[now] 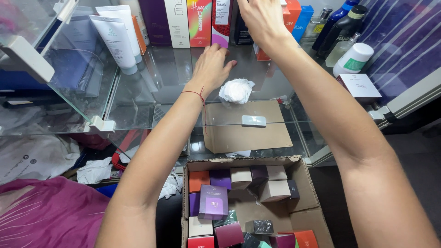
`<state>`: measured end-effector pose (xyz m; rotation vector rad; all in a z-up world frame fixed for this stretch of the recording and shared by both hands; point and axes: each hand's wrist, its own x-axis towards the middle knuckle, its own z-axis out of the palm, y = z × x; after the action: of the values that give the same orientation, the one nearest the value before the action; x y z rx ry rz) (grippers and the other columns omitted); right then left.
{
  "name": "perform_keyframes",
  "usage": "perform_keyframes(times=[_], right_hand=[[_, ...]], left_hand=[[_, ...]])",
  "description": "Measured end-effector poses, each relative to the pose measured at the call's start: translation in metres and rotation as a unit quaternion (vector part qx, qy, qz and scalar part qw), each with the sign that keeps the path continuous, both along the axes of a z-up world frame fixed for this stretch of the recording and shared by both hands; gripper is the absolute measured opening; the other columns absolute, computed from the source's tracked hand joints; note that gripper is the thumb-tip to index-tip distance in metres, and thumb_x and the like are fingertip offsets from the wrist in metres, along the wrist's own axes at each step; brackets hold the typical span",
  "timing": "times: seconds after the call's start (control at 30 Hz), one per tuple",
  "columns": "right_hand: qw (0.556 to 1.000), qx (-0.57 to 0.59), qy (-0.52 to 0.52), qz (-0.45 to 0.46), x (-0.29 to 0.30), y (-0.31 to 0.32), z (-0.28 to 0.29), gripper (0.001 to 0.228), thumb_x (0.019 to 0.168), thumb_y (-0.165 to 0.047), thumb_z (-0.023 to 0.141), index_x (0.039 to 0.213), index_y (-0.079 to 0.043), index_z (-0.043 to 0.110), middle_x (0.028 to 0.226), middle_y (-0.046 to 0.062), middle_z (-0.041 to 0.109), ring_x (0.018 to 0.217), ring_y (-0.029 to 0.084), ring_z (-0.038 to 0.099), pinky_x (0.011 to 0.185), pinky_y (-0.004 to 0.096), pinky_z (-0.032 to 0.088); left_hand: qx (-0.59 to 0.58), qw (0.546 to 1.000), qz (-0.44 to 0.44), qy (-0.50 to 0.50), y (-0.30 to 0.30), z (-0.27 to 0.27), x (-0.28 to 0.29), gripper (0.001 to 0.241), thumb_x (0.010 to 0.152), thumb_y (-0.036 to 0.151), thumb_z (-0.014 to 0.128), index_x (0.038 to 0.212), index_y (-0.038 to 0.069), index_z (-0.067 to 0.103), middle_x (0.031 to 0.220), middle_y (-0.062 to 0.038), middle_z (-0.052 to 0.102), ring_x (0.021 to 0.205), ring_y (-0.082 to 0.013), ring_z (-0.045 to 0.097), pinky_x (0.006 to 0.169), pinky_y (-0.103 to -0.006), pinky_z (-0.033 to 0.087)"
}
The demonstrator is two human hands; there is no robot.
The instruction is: Wiping down various cosmetic product boxes with a cloth and organizing them into a cardboard shipping box.
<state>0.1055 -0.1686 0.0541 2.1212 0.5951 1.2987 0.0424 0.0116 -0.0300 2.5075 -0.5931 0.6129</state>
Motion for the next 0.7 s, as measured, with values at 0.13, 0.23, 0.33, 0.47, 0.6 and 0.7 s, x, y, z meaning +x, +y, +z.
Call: perform_keyframes(times=[0.13, 0.23, 0.33, 0.47, 0.6, 0.7], right_hand=[[0.987, 0.100, 0.058, 0.107, -0.053, 0.005, 0.007, 0.063, 0.091, -0.025, 0.089, 0.141, -0.010, 0.053, 0.127, 0.013, 0.068, 0.114, 0.032, 0.065, 0.093, 0.043, 0.042], [0.918, 0.214, 0.208, 0.260, -0.102, 0.005, -0.001, 0.039, 0.099, -0.020, 0.078, 0.131, -0.006, 0.061, 0.133, 0.013, 0.067, 0.131, 0.037, 0.049, 0.101, 0.053, 0.028], [0.855, 0.247, 0.369, 0.269, -0.141, 0.001, -0.023, 0.033, 0.105, -0.035, 0.066, 0.130, -0.012, 0.067, 0.134, 0.011, 0.068, 0.133, 0.036, 0.053, 0.099, 0.051, 0.036], [0.794, 0.239, 0.507, 0.237, -0.173, -0.013, -0.050, 0.057, 0.106, -0.049, 0.046, 0.145, -0.008, 0.057, 0.153, 0.023, 0.050, 0.146, 0.043, 0.037, 0.116, 0.054, 0.028], [0.764, 0.222, 0.572, 0.201, -0.191, -0.025, -0.060, 0.060, 0.109, -0.047, 0.031, 0.155, -0.011, 0.044, 0.162, 0.025, 0.034, 0.154, 0.037, 0.025, 0.122, 0.050, 0.017], [0.750, 0.263, 0.582, 0.172, -0.202, -0.034, -0.060, 0.059, 0.108, -0.047, 0.028, 0.156, -0.016, 0.043, 0.165, 0.018, 0.031, 0.156, 0.032, 0.021, 0.124, 0.050, 0.012]], left_hand=[[-0.075, 0.995, -0.010, -0.059, 0.002, 0.004, -0.010, 0.029, 0.107, 0.028, 0.055, 0.111, 0.001, 0.061, 0.107, -0.020, 0.064, 0.098, -0.0394, 0.058, 0.075, -0.0496, 0.052], [-0.129, 0.978, -0.011, -0.164, 0.001, 0.005, -0.008, 0.029, 0.108, 0.026, 0.051, 0.105, 0.000, 0.063, 0.095, -0.021, 0.067, 0.085, -0.0438, 0.062, 0.070, -0.0501, 0.049], [-0.135, 0.978, 0.027, -0.159, 0.001, 0.014, -0.025, 0.028, 0.106, 0.025, 0.043, 0.102, 0.006, 0.063, 0.098, -0.015, 0.068, 0.086, -0.0349, 0.062, 0.073, -0.0467, 0.049], [-0.130, 0.976, 0.036, -0.173, -0.001, 0.011, -0.040, 0.020, 0.107, 0.021, 0.044, 0.104, 0.008, 0.059, 0.098, -0.013, 0.066, 0.085, -0.0336, 0.060, 0.073, -0.0454, 0.048], [-0.120, 0.978, 0.049, -0.161, -0.001, 0.006, -0.059, 0.026, 0.108, 0.028, 0.047, 0.104, 0.005, 0.058, 0.097, -0.015, 0.067, 0.087, -0.0360, 0.058, 0.074, -0.0468, 0.047], [-0.125, 0.979, 0.048, -0.155, -0.001, 0.006, -0.077, 0.026, 0.108, 0.028, 0.047, 0.106, 0.006, 0.059, 0.097, -0.015, 0.068, 0.087, -0.0368, 0.058, 0.073, -0.0468, 0.047]])
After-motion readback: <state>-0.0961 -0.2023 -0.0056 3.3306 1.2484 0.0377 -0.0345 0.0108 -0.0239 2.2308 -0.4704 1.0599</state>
